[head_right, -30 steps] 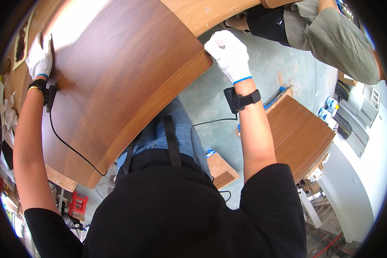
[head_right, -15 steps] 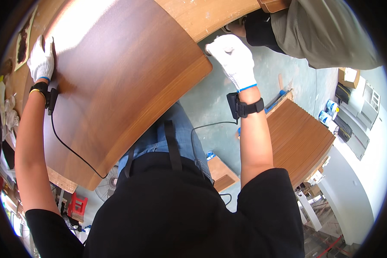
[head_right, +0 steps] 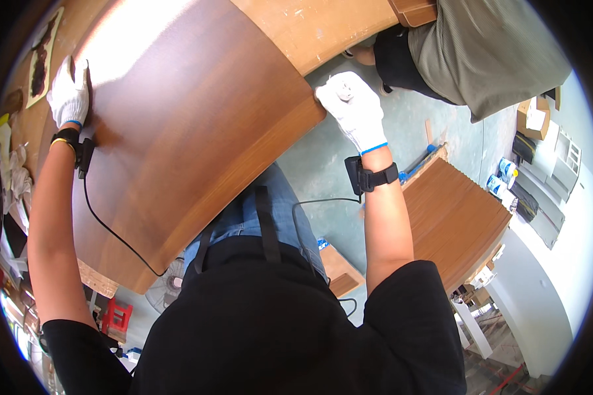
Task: The person is applying a dark wood finish or stain to the surface and edges of furniture panels using a small applicator tool and cloths.
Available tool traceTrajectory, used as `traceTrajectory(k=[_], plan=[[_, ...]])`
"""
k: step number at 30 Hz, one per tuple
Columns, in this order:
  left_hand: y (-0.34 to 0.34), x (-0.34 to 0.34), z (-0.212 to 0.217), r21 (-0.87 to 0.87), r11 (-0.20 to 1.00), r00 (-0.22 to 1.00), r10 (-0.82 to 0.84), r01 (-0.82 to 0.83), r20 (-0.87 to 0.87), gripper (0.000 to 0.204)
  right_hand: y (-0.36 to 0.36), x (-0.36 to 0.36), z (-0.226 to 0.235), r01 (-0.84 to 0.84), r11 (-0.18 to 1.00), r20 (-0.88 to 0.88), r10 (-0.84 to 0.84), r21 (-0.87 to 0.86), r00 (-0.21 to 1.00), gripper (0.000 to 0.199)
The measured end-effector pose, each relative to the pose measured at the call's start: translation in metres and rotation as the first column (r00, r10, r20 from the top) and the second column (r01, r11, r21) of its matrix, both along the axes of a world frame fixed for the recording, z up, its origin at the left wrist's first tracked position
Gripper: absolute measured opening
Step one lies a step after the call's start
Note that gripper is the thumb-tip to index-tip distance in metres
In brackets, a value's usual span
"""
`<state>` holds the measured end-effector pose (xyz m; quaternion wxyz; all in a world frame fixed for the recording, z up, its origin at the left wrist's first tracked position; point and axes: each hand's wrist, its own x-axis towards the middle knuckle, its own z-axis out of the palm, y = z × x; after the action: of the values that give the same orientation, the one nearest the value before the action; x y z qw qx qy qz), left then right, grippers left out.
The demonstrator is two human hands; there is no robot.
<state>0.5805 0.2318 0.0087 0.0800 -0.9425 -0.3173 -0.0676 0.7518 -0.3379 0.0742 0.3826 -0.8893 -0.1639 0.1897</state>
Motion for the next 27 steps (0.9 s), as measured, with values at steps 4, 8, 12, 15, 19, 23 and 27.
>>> traceTrajectory(k=[4,8,12,15,19,23,27], plan=[[-0.020,0.001,0.022,-0.022,1.000,0.999,-0.016,0.016,-0.033,0.061,0.006,0.013,0.010,-0.077,0.991,0.125,0.090,-0.106,0.988,0.014],[-0.036,0.007,0.050,-0.117,0.992,0.998,0.053,-0.050,0.025,0.056,0.060,0.020,0.045,0.079,0.989,-0.022,-0.077,0.125,0.997,0.004],[-0.044,0.009,0.068,-0.144,0.988,0.998,0.064,-0.060,0.023,0.058,0.151,0.019,0.090,0.153,0.844,-0.304,0.012,0.514,0.953,0.009],[-0.039,0.011,0.070,-0.201,0.977,0.997,0.077,-0.075,0.002,0.057,0.229,0.022,0.110,0.179,0.618,-0.490,0.381,0.766,0.784,0.024],[-0.038,0.009,0.068,-0.249,0.965,0.994,0.097,-0.084,0.042,0.058,0.328,0.014,0.103,0.055,0.634,-0.475,0.516,0.771,0.713,0.018],[-0.040,0.004,0.068,-0.315,0.943,0.986,0.142,-0.107,0.088,0.061,0.429,0.014,0.081,-0.300,0.601,-0.191,0.616,0.741,0.764,0.025],[-0.036,-0.001,0.067,-0.247,0.963,0.986,0.133,-0.105,0.097,0.061,0.525,0.005,0.063,-0.557,0.597,0.078,0.638,0.577,0.766,0.037]])
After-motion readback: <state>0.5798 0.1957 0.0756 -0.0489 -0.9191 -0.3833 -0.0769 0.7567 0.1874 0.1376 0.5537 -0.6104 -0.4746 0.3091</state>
